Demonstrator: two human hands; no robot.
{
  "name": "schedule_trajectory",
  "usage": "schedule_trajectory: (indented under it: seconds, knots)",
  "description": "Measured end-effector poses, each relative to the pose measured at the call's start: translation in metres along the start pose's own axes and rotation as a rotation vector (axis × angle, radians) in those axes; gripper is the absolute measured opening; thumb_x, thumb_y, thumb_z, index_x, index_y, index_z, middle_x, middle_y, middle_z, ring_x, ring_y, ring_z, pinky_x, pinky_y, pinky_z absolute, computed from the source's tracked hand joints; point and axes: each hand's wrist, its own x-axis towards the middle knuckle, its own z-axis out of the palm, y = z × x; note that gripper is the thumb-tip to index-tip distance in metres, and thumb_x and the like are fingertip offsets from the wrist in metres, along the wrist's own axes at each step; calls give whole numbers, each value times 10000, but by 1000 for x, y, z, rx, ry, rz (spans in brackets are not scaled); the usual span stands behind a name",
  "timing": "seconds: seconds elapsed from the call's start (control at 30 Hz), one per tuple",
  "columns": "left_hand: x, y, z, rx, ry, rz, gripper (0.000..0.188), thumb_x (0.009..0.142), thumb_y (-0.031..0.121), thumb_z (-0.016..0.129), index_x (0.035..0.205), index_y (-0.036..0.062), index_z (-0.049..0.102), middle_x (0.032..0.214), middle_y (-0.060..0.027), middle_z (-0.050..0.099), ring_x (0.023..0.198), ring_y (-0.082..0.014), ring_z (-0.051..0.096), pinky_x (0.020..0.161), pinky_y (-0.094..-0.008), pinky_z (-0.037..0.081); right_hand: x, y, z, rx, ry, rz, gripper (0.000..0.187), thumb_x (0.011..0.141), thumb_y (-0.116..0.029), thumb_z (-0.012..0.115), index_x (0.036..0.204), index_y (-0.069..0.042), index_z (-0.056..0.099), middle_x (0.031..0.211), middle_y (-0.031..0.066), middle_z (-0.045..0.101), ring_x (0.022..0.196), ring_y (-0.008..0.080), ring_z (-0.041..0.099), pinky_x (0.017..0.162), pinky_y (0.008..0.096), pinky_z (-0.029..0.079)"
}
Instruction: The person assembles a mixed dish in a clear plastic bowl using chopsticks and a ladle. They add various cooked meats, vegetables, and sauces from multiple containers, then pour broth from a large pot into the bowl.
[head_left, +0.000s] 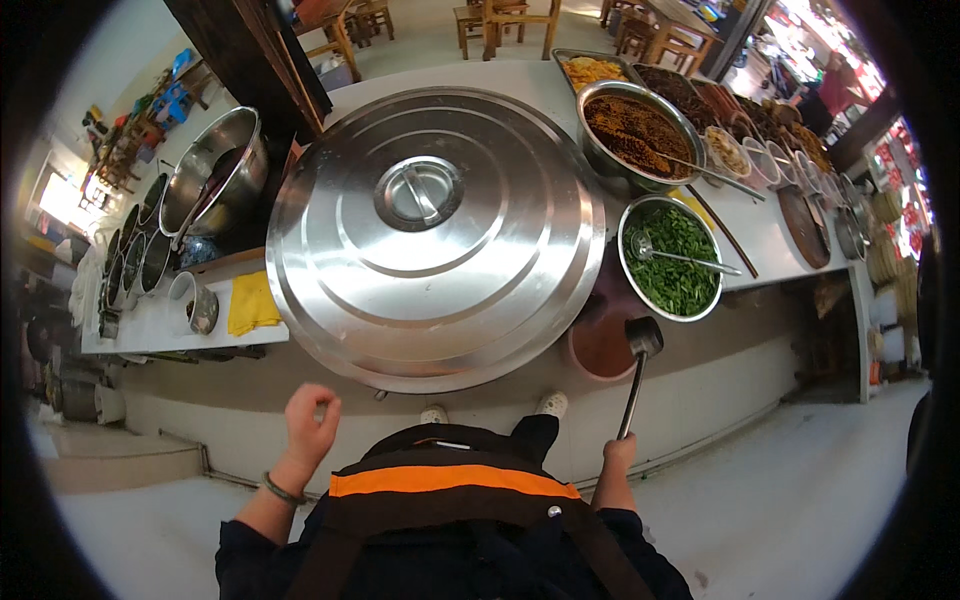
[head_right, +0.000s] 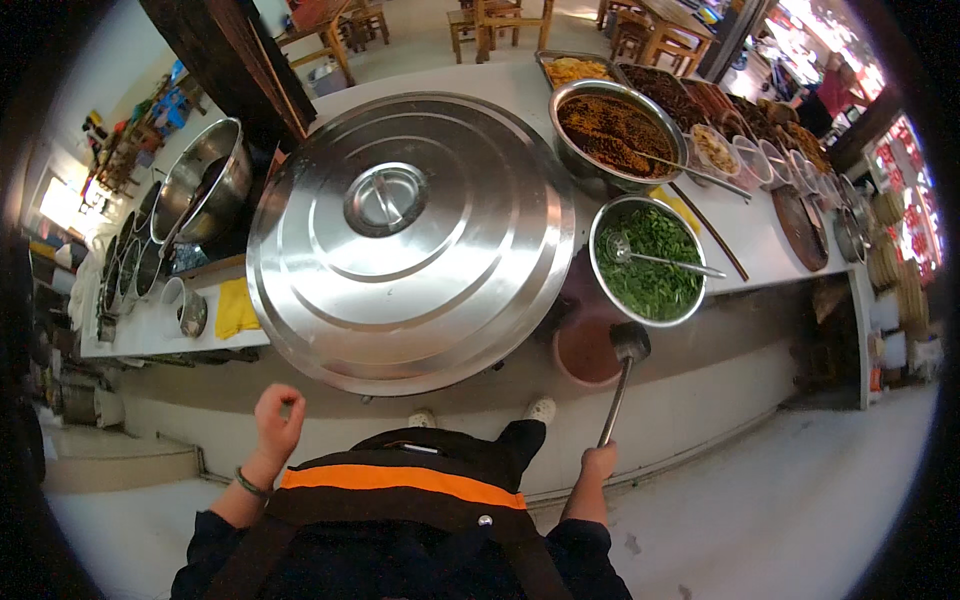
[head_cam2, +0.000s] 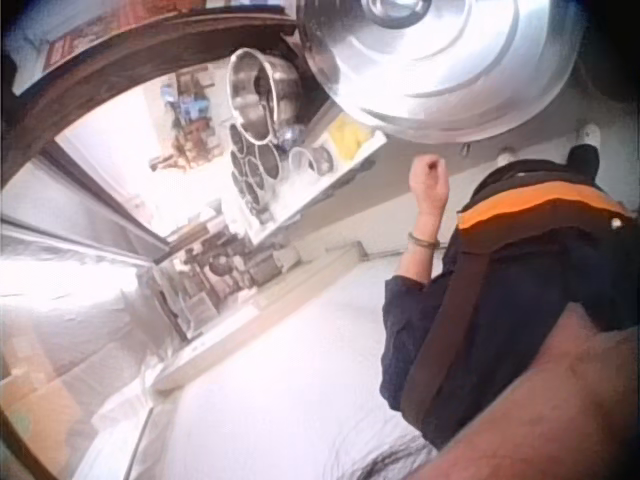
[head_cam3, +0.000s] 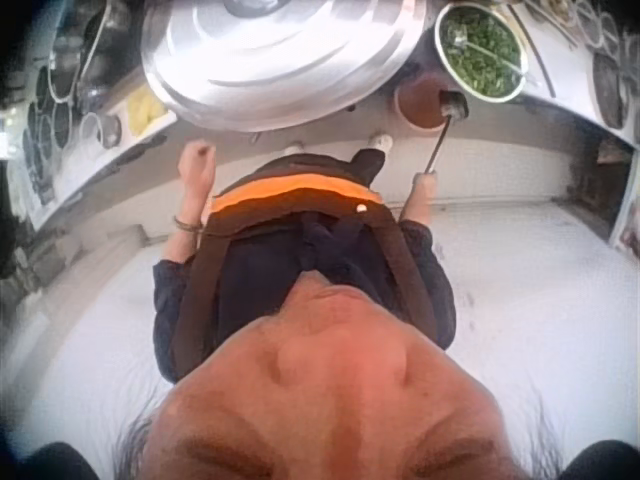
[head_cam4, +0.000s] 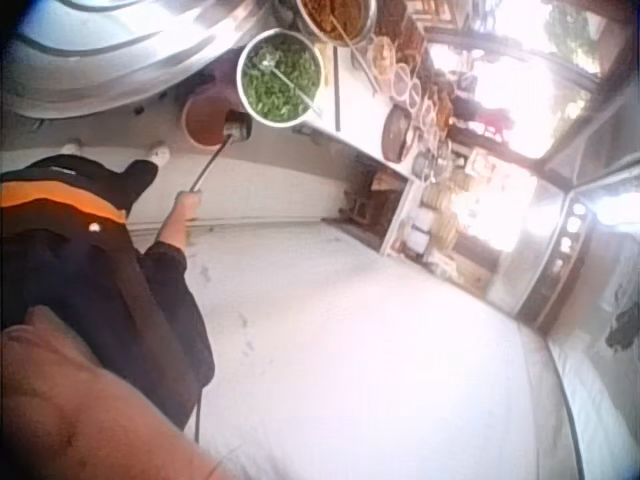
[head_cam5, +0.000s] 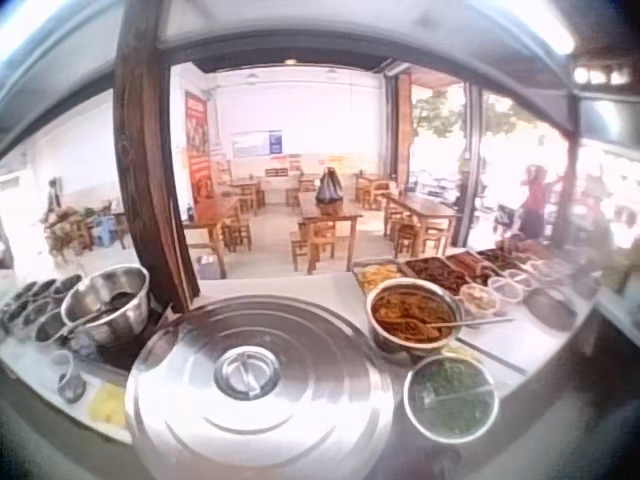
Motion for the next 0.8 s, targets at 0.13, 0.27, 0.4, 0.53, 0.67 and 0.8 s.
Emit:
schedule_trajectory:
  seconds: [0.13,0.27,0.4,0.53,0.67,0.8]
  knots:
    - [73,-17,-13,-154,42,72,100,841,17,642,918,-6,582,842,-118,602,753,-227,603,696,-311,489,3,3,27,137,-35,-40,302,726,-72,667,993,55,607,800,203,655,676,317,661,617,420,512]
    - [150,-23,17,-525,24,-36,190,913,65,602,1071,-14,532,957,-68,608,881,-150,597,790,-263,475,4,-10,40,597,-209,214,212,782,-127,650,906,32,585,693,125,592,576,246,571,531,390,463]
    - [218,-19,51,-785,28,-226,278,933,147,592,1147,-2,495,1049,-75,589,987,-149,573,849,-272,458,-15,-31,22,1033,-469,380,168,890,-169,594,779,-55,540,600,40,496,463,192,457,431,326,374]
    - [273,-26,83,-886,-38,-533,352,912,233,608,1149,-12,519,977,-64,567,863,-139,516,780,-278,451,-48,-38,-6,1418,-662,439,195,927,-179,568,761,-94,511,584,-1,468,441,130,428,406,256,348]
    - [301,-43,116,-1054,-187,-640,166,914,185,578,829,89,474,769,1,428,693,-104,425,630,-285,407,-90,-23,-45,1654,-623,646,184,913,-170,603,766,-110,508,582,-29,474,440,76,421,395,223,352]
    - [322,-54,156,-1273,-143,-881,243,926,150,552,1149,56,548,938,-82,544,814,-196,553,722,-347,494,-132,-4,-99,1587,-593,444,84,904,-136,614,885,-91,546,606,-16,474,466,84,441,422,252,384]
